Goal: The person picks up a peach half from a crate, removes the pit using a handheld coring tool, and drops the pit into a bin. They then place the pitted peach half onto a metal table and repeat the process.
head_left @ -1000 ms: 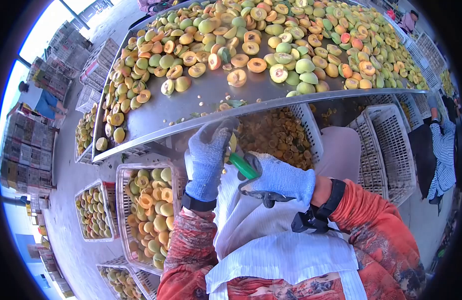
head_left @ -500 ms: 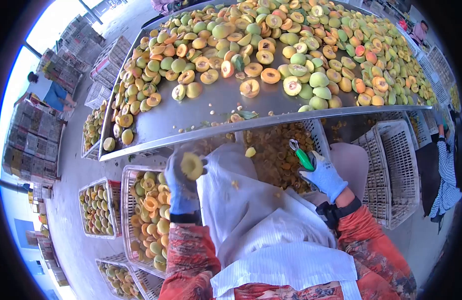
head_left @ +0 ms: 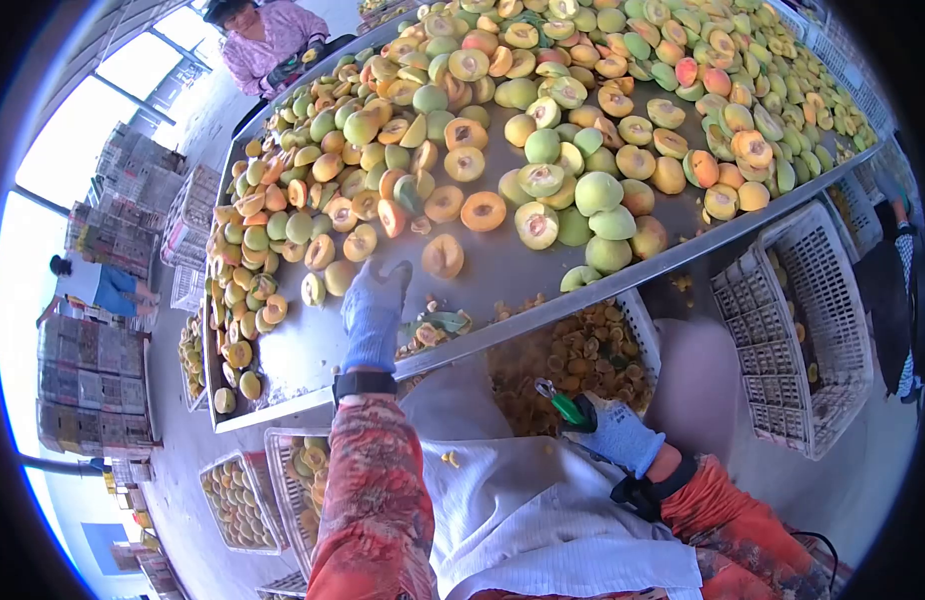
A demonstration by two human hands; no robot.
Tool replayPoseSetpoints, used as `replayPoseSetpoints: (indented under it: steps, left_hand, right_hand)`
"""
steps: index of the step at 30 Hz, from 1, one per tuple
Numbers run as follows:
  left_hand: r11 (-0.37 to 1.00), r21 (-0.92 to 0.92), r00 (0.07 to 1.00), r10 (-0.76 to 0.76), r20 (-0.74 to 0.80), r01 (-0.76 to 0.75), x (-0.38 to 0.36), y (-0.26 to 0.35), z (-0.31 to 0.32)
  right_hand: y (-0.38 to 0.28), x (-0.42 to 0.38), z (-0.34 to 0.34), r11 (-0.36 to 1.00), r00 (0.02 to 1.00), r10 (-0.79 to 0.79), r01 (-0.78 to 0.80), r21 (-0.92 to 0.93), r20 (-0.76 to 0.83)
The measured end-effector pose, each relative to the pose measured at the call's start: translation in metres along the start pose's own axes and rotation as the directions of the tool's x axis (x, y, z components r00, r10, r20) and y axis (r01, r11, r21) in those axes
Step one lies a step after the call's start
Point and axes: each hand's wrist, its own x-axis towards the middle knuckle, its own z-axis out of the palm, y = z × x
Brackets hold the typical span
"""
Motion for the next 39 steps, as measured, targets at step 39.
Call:
replayPoseSetpoints:
  steps: [39]
  left_hand:
    - [0.349,-0.932,0.994,0.006,0.111,0.102,-0.256,0.036,-0.090]
  right_hand:
    - [-0.123,-0.087,0.033,0.740,0.815,-0.572,0.466,-0.484,-0.089]
